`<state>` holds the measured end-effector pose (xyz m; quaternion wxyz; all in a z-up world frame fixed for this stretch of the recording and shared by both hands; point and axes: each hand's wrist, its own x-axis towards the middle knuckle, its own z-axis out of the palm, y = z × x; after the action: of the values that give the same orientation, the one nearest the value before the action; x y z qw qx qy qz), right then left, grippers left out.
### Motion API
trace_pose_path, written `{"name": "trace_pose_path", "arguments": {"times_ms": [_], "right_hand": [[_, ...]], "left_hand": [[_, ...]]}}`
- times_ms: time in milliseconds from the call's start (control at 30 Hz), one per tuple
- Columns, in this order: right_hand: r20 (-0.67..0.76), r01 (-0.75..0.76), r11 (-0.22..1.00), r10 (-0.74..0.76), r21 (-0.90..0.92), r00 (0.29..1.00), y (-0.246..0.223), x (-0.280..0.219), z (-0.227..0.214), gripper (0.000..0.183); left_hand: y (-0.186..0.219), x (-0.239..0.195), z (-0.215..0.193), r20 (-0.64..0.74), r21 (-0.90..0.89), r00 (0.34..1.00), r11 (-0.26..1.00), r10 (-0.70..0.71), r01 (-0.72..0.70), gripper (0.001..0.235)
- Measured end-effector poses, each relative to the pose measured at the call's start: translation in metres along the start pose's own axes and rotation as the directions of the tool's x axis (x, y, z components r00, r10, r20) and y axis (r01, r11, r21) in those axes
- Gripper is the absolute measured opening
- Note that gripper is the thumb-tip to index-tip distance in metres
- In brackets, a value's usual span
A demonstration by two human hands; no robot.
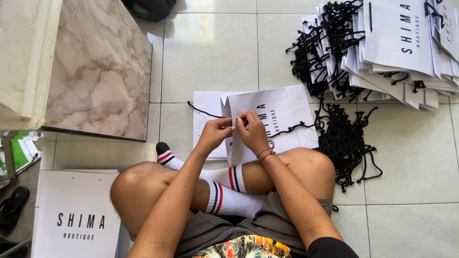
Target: The person sits on the floor and repeatedly threads black drawstrings through the holes of white paper shopping bags labeled 'SHIMA BOUTIQUE'. They pull the strings through and adjust them, then place the finished bags into a growing stack.
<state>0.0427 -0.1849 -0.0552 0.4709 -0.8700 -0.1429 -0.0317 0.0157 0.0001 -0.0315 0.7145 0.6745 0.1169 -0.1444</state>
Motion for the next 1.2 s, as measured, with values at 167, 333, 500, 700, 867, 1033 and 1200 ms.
{"name": "trace_pose_path", "arguments": {"times_ms": [167, 333, 500, 700, 867, 1033, 1200], "right_hand": [[0.003, 0.083, 0.997, -0.083, -0.006, 0.997, -0.023, -0.008, -0.007, 0.018], [0.067, 0.063, 0.998, -0.063, -0.001, 0.996, -0.011, -0.013, 0.002, 0.018], [0.117, 0.075, 0.997, -0.076, 0.011, 0.990, -0.015, -0.014, 0.002, 0.024], [0.106, 0.107, 0.993, -0.111, 0.044, 0.988, -0.019, -0.017, 0.000, 0.028], [0.093, 0.111, 0.993, -0.116, 0.050, 0.989, -0.014, -0.014, 0.002, 0.032], [0.108, 0.100, 0.993, -0.106, 0.060, 0.988, -0.006, -0.014, 0.005, 0.036], [0.038, -0.004, 0.991, -0.001, 0.135, 0.999, 0.005, -0.008, 0.004, 0.040]], "left_hand": [[-0.039, 0.022, -0.001, -0.083, -0.077, 0.995, 0.996, -0.060, 0.054, 0.043], [-0.009, 0.006, 0.006, -0.108, -0.088, 0.988, 0.991, -0.114, 0.105, 0.044], [-0.011, 0.009, -0.002, -0.137, 0.385, 0.982, 0.920, 0.129, -0.068, 0.024], [-0.019, 0.011, -0.004, -0.143, 0.644, 0.947, 0.754, 0.286, -0.131, 0.015], [-0.011, 0.006, -0.009, -0.190, 0.724, 0.949, 0.689, 0.252, -0.038, 0.022], [-0.002, 0.004, -0.012, -0.102, 0.712, 0.974, 0.698, 0.205, -0.072, 0.025], [0.068, -0.021, -0.027, -0.031, -0.533, 0.961, 0.808, 0.276, -0.250, 0.021]]}}
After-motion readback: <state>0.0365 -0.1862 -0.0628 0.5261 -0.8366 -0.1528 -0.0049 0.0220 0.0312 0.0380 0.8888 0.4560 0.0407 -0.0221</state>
